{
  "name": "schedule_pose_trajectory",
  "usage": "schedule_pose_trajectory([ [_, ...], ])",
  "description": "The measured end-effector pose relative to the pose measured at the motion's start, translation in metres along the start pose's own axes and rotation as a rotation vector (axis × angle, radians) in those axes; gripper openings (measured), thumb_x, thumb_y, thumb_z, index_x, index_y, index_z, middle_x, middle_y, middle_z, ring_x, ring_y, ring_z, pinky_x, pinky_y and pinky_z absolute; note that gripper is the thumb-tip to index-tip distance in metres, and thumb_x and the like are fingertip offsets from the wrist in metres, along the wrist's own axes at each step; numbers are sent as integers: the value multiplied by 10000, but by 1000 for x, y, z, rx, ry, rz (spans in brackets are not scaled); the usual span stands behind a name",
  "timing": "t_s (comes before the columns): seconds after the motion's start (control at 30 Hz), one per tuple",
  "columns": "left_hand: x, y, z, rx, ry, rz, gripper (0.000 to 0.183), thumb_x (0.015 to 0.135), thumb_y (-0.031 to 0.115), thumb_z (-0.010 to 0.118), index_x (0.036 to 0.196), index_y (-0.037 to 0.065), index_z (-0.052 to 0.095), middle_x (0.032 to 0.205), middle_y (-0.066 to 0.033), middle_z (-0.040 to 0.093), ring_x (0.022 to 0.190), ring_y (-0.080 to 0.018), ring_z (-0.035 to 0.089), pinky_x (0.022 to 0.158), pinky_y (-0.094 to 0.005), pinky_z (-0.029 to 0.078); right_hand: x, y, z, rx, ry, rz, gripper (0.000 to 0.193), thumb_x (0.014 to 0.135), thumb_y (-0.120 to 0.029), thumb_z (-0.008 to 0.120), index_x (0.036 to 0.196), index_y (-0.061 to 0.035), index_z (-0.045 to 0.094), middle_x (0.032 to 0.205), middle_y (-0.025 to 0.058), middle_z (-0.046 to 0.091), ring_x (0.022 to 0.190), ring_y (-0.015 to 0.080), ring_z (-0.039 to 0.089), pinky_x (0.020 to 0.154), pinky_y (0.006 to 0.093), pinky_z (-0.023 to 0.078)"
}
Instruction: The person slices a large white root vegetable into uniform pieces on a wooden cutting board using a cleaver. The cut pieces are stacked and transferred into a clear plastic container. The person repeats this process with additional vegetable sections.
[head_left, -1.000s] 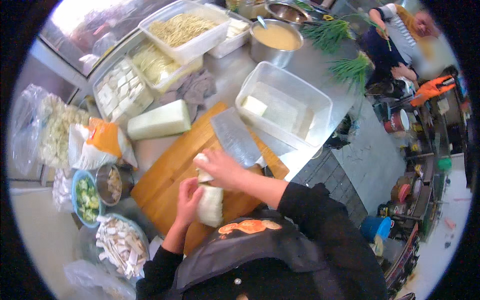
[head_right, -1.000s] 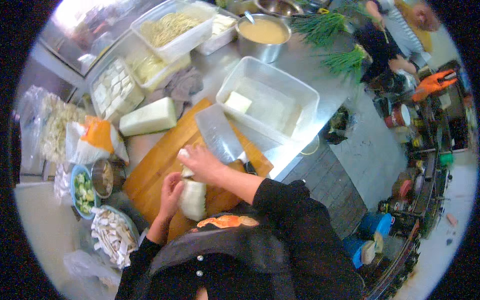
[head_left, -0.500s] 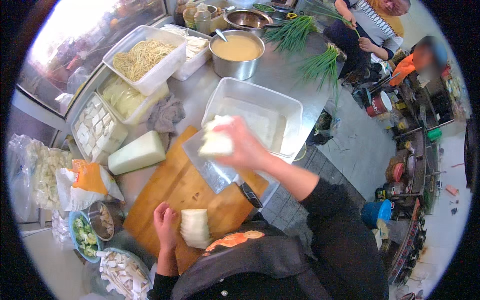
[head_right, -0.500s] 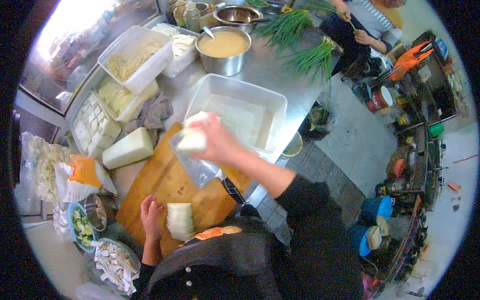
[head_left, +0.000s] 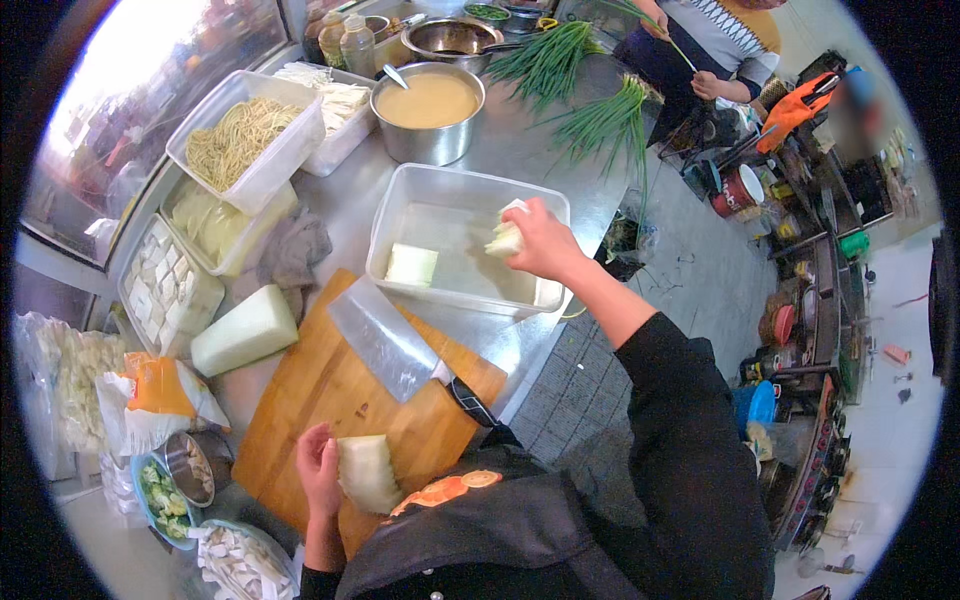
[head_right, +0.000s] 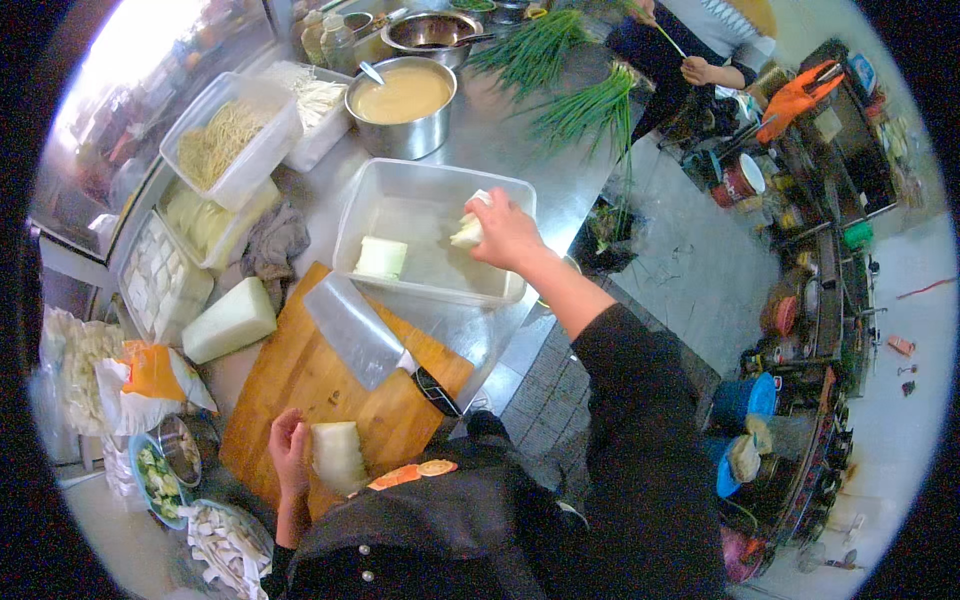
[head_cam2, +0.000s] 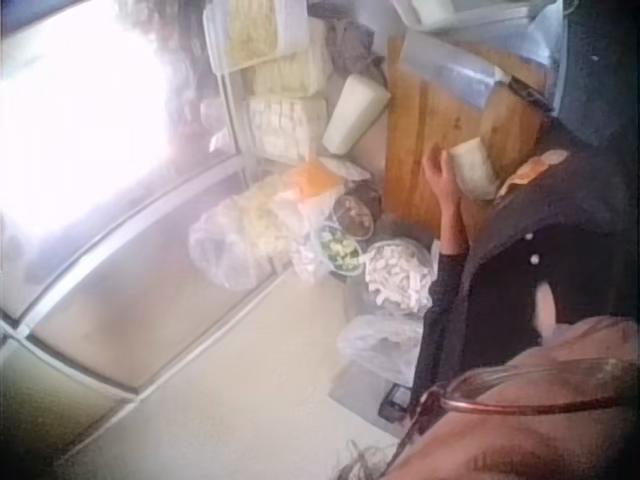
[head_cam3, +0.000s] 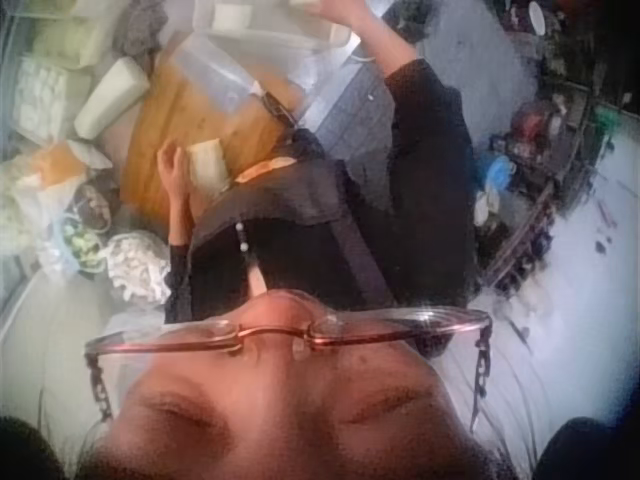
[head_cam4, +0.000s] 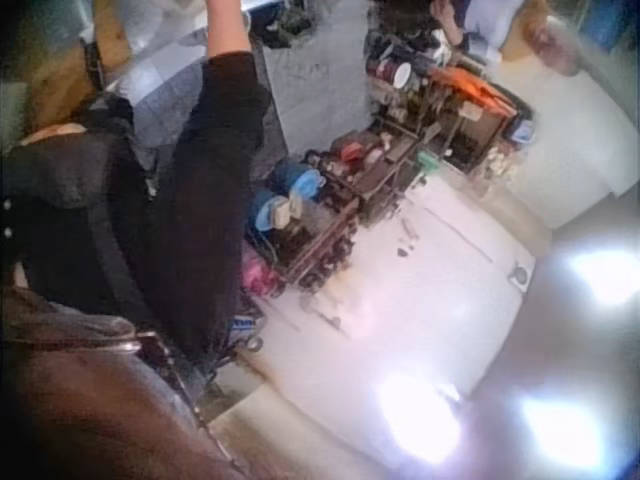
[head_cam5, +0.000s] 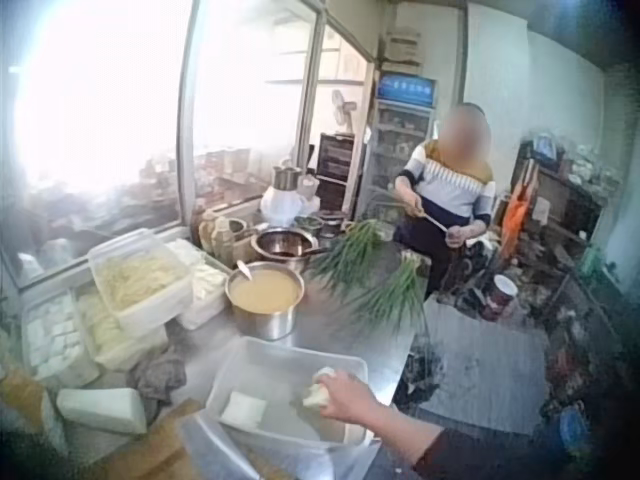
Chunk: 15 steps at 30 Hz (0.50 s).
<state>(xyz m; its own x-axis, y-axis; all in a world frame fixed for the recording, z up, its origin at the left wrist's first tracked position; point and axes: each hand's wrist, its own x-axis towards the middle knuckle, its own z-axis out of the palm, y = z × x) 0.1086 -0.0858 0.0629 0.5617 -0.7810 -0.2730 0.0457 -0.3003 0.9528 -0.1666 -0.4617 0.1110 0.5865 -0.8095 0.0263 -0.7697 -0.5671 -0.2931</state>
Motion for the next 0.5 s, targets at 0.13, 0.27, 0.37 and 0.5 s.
schedule_pose_trajectory([
  [0.13, -5, -3, -2, 57, 36, -16, 306, 826, 64, 586, 1126, 24, 543, 1128, -88, 538, 1049, -184, 509, 908, -313, 406, 9, 4, 11, -110, -46, -8, 507, 626, -223, 729, 1086, -171, 524, 1077, 152, 454, 920, 374, 556, 773, 437, 500],
  [0.27, 20, 39, 9, 590, -60, 482, 422, 741, 58, 650, 1148, 43, 543, 1196, -138, 522, 1147, -288, 469, 985, -383, 362, 16, 5, 12, -119, -65, -17, 508, 627, -215, 730, 1089, -166, 524, 1082, 158, 455, 896, 366, 562, 760, 440, 501],
  [0.37, 59, 87, 57, 705, -174, 708, 527, 690, 66, 687, 1193, 59, 529, 1262, -144, 488, 1211, -327, 419, 1031, -421, 327, 20, 17, 19, -158, -90, -2, 526, 619, -215, 731, 1101, -170, 525, 1089, 155, 459, 910, 366, 559, 767, 445, 496],
  [0.5, 100, 122, 127, 773, -277, 919, 540, 693, 106, 695, 1206, 101, 527, 1275, -112, 486, 1218, -331, 413, 1060, -463, 284, 21, 21, 22, -309, -172, 8, 561, 609, -218, 734, 1129, -191, 527, 1102, 143, 475, 956, 351, 551, 789, 437, 480],
])
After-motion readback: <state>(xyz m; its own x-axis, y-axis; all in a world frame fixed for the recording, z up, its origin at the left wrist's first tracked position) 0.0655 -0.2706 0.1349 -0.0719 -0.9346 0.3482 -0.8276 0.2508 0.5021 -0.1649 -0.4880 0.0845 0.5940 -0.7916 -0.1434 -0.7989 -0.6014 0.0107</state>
